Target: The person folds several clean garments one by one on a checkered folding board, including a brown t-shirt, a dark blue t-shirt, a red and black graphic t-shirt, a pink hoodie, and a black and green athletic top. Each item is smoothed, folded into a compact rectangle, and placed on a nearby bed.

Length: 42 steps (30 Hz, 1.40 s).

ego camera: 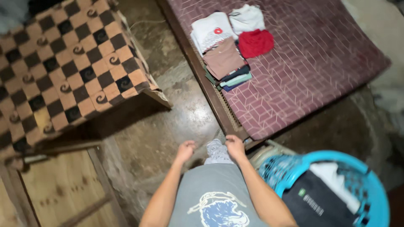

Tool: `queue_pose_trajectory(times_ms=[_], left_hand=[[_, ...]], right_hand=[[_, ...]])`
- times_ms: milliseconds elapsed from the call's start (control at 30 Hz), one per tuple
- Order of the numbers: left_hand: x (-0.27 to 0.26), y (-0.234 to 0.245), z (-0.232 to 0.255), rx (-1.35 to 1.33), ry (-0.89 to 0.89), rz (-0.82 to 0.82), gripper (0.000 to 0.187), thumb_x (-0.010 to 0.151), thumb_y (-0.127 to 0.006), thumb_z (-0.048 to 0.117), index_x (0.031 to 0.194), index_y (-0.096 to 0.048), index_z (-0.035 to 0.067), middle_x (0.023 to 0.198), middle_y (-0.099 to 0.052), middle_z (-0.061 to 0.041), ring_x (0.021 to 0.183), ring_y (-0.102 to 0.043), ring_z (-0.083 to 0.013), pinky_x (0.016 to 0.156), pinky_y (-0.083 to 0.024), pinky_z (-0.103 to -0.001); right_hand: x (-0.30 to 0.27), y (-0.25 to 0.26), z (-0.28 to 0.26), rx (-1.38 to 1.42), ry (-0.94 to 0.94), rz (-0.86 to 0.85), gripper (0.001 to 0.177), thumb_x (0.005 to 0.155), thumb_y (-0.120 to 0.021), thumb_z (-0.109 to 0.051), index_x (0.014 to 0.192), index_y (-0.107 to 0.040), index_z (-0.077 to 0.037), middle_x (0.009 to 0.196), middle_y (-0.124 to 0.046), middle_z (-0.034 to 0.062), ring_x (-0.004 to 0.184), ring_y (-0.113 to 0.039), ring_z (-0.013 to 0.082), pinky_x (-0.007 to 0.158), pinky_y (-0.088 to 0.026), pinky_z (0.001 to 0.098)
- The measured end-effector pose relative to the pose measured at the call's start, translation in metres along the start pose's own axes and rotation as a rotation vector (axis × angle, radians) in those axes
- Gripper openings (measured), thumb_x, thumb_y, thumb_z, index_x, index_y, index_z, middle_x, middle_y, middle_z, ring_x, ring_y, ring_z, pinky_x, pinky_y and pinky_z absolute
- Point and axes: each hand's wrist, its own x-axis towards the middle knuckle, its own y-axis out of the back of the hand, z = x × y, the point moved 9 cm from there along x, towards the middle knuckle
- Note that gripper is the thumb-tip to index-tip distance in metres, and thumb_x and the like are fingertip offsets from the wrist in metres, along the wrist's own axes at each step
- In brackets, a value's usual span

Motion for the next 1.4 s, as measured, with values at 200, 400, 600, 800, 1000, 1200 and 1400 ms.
queue_pose_trajectory(times_ms=[200, 400, 600, 800, 1000, 1200, 1400], left_hand=[[-0.066, -0.015, -0.029, 0.137, -0.306, -0.230, 0.044, 0.084, -0.075, 0.022, 0.122, -0.069, 0.003, 0.106, -0.077, -0.011, 0.101, -0.071, -0.0194, 0.092, -0.054, -0.032], [-0.178, -0.048, -0.030, 0.295, -0.434, -0.423, 0.044, 0.086, -0.075, 0.023, 0.125, -0.069, 0.003, 0.114, -0.076, -0.011, 0.108, -0.070, -0.0202, 0.096, -0.052, -0.033], [-0.303, -0.125, 0.004, 0.366, -0.627, -0.666, 0.040, 0.085, -0.076, 0.019, 0.123, -0.070, 0.007, 0.115, -0.074, -0.011, 0.109, -0.069, -0.0207, 0.093, -0.053, -0.034], [-0.406, -0.194, 0.043, 0.419, -0.889, -0.768, 0.038, 0.083, -0.075, 0.017, 0.119, -0.070, 0.009, 0.112, -0.070, -0.009, 0.099, -0.067, -0.0237, 0.081, -0.055, -0.036], [-0.468, -0.264, 0.065, 0.411, -1.168, -0.810, 0.027, 0.091, -0.071, 0.016, 0.117, -0.069, 0.007, 0.117, -0.070, -0.011, 0.108, -0.069, -0.0308, 0.094, -0.055, -0.039], [-0.474, -0.372, 0.054, 0.907, -1.268, -0.663, 0.053, 0.077, -0.080, 0.015, 0.128, -0.066, 0.013, 0.131, -0.063, -0.012, 0.121, -0.060, -0.0353, 0.102, -0.050, -0.045], [-0.433, -0.434, 0.026, 1.169, -0.909, -0.561, 0.103, 0.068, -0.088, 0.018, 0.157, -0.036, 0.016, 0.164, -0.026, -0.019, 0.146, -0.026, -0.0376, 0.105, -0.037, -0.065]], right_hand=[[-0.108, -0.019, 0.052, 0.218, -0.148, 0.128, 0.029, 0.085, -0.069, -0.008, 0.113, -0.077, -0.005, 0.093, -0.075, 0.0087, 0.077, -0.064, 0.0158, 0.066, -0.053, 0.0311], [-0.236, 0.011, 0.074, 0.516, -0.139, 0.276, 0.028, 0.086, -0.069, -0.009, 0.114, -0.074, -0.005, 0.101, -0.075, 0.0037, 0.083, -0.067, 0.0103, 0.068, -0.055, 0.0271], [-0.368, 0.082, 0.088, 0.727, -0.146, 0.466, 0.027, 0.089, -0.065, -0.011, 0.116, -0.070, -0.005, 0.112, -0.074, 0.0045, 0.095, -0.071, 0.0140, 0.076, -0.055, 0.0294], [-0.451, 0.165, 0.104, 0.880, -0.101, 0.717, 0.026, 0.090, -0.062, -0.007, 0.114, -0.068, -0.001, 0.110, -0.071, 0.0072, 0.096, -0.070, 0.0187, 0.077, -0.056, 0.0323], [-0.472, 0.242, 0.124, 0.972, -0.005, 0.846, 0.031, 0.094, -0.058, -0.007, 0.123, -0.064, 0.000, 0.119, -0.069, 0.0137, 0.103, -0.071, 0.0243, 0.084, -0.060, 0.0372], [-0.449, 0.298, 0.153, 0.999, 0.020, 0.794, 0.054, 0.092, -0.058, -0.006, 0.145, -0.049, -0.001, 0.147, -0.055, 0.0199, 0.120, -0.065, 0.0264, 0.090, -0.058, 0.0398], [-0.422, 0.327, 0.176, 0.956, 0.002, 0.619, 0.073, 0.090, -0.059, -0.007, 0.158, -0.035, -0.005, 0.163, -0.036, 0.0211, 0.145, -0.045, 0.0299, 0.097, -0.055, 0.0382]])
